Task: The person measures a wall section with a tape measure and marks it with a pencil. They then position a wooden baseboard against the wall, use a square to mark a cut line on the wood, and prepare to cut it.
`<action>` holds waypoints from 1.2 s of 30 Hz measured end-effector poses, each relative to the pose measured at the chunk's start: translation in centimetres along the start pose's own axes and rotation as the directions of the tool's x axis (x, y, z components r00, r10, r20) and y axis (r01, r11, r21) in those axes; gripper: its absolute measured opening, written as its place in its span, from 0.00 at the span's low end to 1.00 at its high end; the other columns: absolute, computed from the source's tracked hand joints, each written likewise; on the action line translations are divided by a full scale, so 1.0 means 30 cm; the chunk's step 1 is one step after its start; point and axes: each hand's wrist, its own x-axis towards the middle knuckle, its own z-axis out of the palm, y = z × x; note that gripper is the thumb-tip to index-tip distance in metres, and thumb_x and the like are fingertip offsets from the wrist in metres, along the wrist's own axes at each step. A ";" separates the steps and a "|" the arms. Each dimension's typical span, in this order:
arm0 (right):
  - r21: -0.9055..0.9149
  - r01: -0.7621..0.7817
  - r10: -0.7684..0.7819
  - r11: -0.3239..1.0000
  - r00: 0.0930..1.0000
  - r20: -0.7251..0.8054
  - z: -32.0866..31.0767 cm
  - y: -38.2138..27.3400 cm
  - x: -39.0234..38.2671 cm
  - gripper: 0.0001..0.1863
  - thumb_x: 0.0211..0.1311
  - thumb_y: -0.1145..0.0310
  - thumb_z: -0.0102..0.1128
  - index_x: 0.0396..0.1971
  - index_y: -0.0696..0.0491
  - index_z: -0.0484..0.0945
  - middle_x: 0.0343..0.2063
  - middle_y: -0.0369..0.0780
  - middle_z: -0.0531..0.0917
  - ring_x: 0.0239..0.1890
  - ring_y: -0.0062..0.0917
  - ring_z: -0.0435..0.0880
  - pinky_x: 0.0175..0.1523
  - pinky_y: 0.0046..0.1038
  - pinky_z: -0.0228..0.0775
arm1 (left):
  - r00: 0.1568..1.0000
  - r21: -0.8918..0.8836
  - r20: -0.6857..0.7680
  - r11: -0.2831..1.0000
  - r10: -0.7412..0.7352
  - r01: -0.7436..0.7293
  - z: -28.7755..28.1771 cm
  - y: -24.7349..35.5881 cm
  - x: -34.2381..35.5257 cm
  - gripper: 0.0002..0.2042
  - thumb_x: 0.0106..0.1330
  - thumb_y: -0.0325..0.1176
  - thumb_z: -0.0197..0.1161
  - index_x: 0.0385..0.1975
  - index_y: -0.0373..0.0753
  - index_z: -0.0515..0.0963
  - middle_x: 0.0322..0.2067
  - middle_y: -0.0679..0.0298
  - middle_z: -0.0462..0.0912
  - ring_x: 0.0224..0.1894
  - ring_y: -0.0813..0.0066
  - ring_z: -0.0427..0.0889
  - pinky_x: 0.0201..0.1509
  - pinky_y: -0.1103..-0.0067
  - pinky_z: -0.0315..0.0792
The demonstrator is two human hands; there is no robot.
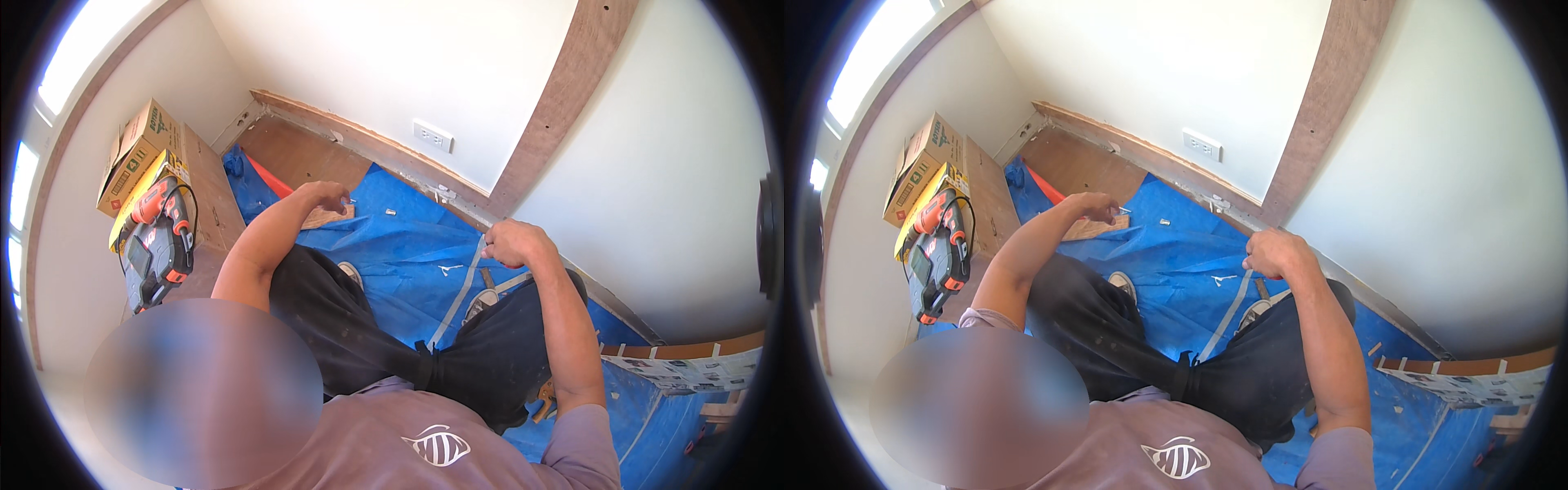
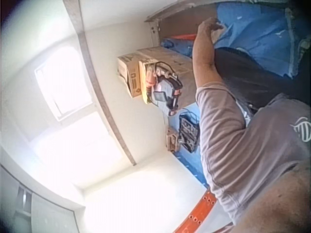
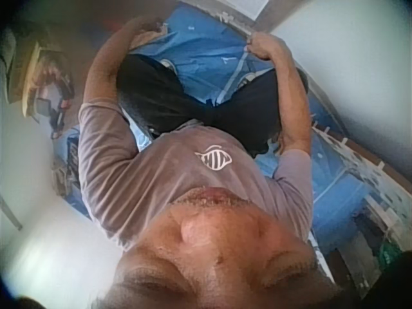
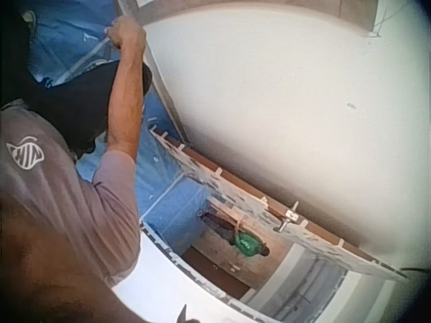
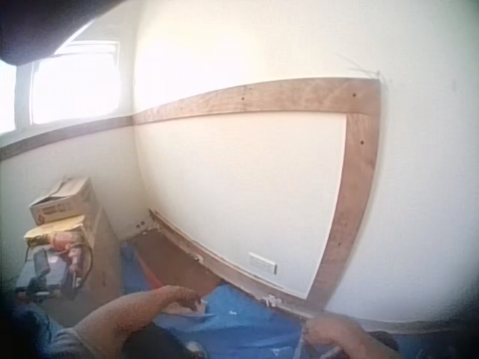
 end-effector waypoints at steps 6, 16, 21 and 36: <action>0.005 -0.001 0.001 1.000 1.000 0.010 0.003 0.004 0.006 0.18 0.72 0.52 0.67 0.52 0.46 0.92 0.49 0.44 0.92 0.56 0.42 0.90 0.61 0.44 0.81 | 1.000 0.011 0.003 1.000 0.011 -0.011 0.003 -0.008 0.008 0.31 0.68 0.47 0.73 0.71 0.44 0.78 0.57 0.51 0.89 0.58 0.52 0.88 0.61 0.60 0.81; 0.007 -0.002 0.002 1.000 1.000 0.008 -0.002 -0.002 -0.001 0.18 0.73 0.52 0.67 0.53 0.46 0.92 0.49 0.44 0.92 0.56 0.41 0.90 0.61 0.44 0.81 | 1.000 -0.013 -0.001 1.000 -0.018 0.018 0.006 -0.006 0.007 0.30 0.68 0.47 0.72 0.70 0.46 0.80 0.56 0.51 0.89 0.59 0.52 0.87 0.62 0.61 0.81; 0.008 -0.004 0.004 1.000 1.000 0.000 0.000 -0.001 -0.007 0.18 0.73 0.52 0.67 0.52 0.46 0.92 0.49 0.44 0.92 0.56 0.41 0.90 0.60 0.44 0.81 | 1.000 -0.006 0.012 1.000 -0.011 0.011 0.005 -0.015 0.014 0.30 0.68 0.46 0.72 0.70 0.45 0.80 0.58 0.51 0.89 0.60 0.52 0.87 0.63 0.60 0.80; -0.002 0.064 -0.064 0.998 0.993 -0.095 0.050 0.051 0.039 0.16 0.70 0.54 0.68 0.44 0.50 0.92 0.35 0.44 0.93 0.46 0.42 0.92 0.51 0.46 0.82 | -0.250 0.248 -0.959 0.830 0.136 -0.499 -0.668 0.349 -0.697 0.15 0.72 0.24 0.66 0.58 0.40 0.85 0.55 0.65 0.89 0.52 0.74 0.83 0.57 0.77 0.76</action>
